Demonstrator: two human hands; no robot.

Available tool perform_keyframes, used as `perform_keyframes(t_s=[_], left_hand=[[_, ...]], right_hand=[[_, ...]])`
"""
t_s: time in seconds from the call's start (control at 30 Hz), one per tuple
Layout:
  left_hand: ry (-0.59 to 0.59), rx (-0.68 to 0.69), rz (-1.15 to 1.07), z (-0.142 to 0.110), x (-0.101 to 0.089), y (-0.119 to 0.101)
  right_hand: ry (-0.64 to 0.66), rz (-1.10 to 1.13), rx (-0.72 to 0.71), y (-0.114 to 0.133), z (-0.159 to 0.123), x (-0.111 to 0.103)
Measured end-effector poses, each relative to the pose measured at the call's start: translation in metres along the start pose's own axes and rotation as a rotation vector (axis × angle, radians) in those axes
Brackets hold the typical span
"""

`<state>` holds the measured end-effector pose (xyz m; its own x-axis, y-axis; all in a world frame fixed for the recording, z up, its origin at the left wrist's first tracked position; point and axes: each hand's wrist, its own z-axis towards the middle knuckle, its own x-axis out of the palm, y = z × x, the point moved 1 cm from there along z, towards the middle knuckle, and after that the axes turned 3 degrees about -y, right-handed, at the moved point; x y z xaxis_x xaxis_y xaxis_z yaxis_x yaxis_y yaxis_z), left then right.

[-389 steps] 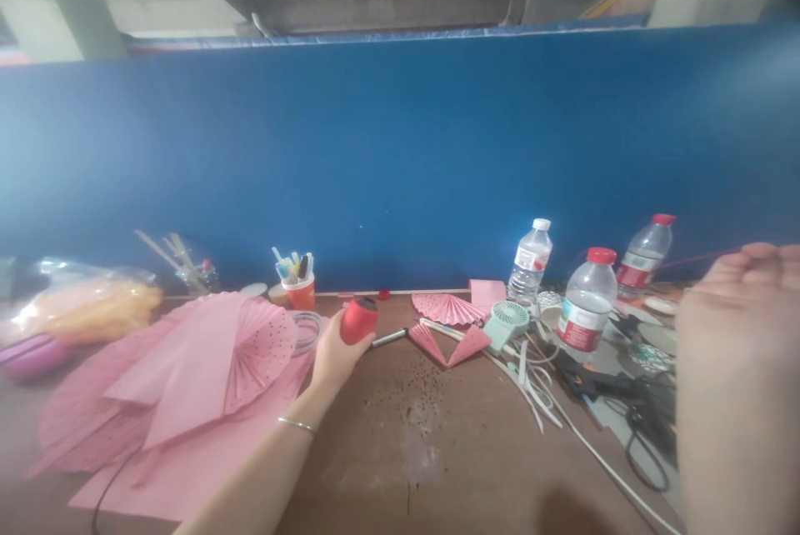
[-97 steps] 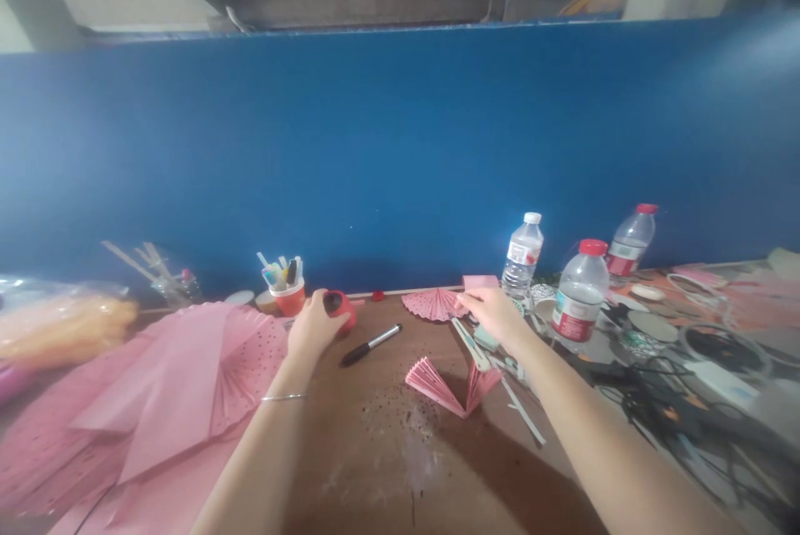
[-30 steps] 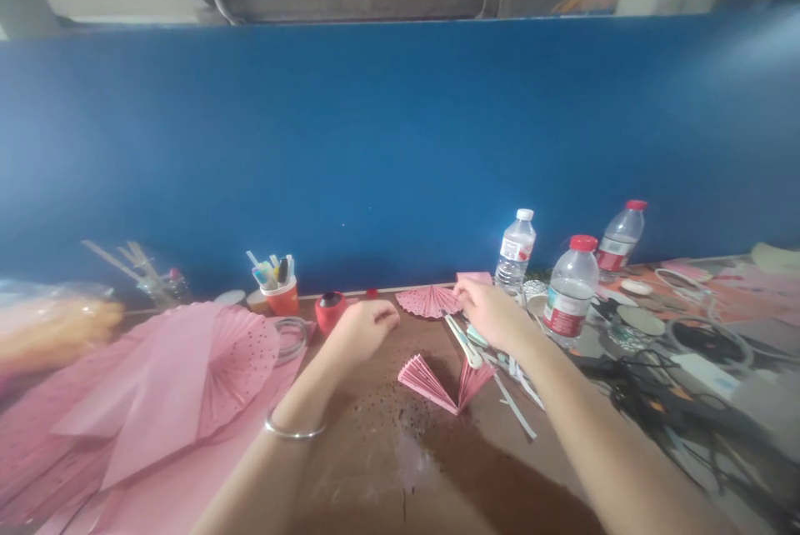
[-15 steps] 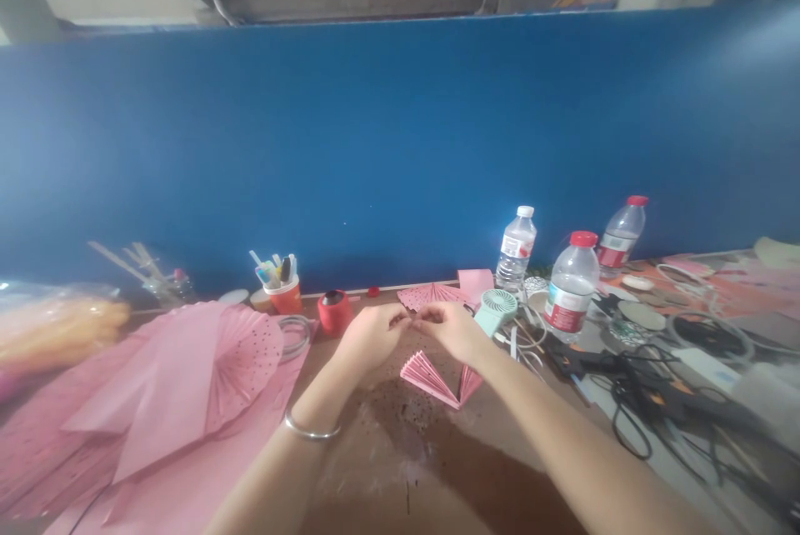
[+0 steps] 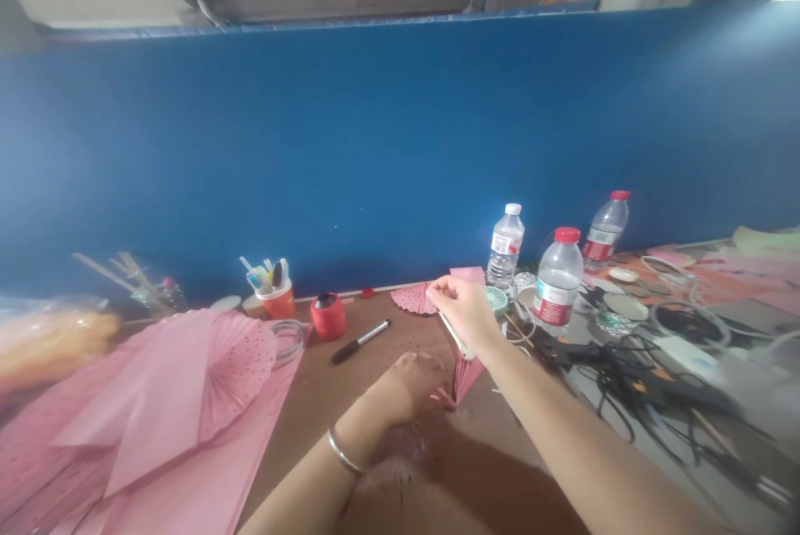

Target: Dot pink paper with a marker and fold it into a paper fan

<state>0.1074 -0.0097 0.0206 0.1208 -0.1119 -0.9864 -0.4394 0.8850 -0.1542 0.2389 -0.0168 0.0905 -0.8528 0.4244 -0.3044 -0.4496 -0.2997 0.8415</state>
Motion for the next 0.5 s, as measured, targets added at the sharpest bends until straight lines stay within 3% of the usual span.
perform_keyframes(t_s=[0.13, 0.3, 0.4, 0.5], left_hand=[[-0.092, -0.044, -0.057, -0.009, -0.003, 0.016], [-0.273, -0.292, -0.261, -0.027, -0.023, 0.032], [-0.365, -0.393, -0.607, -0.037, -0.029, 0.032], [-0.477, -0.472, -1.087, -0.042, -0.026, 0.031]], right_hand=[[-0.012, 0.034, -0.014, 0.007, 0.000, -0.005], [0.001, 0.049, -0.066, 0.015, -0.003, -0.010], [0.051, 0.051, -0.145, 0.020, -0.005, -0.010], [0.050, 0.097, -0.199, 0.023, -0.004, -0.006]])
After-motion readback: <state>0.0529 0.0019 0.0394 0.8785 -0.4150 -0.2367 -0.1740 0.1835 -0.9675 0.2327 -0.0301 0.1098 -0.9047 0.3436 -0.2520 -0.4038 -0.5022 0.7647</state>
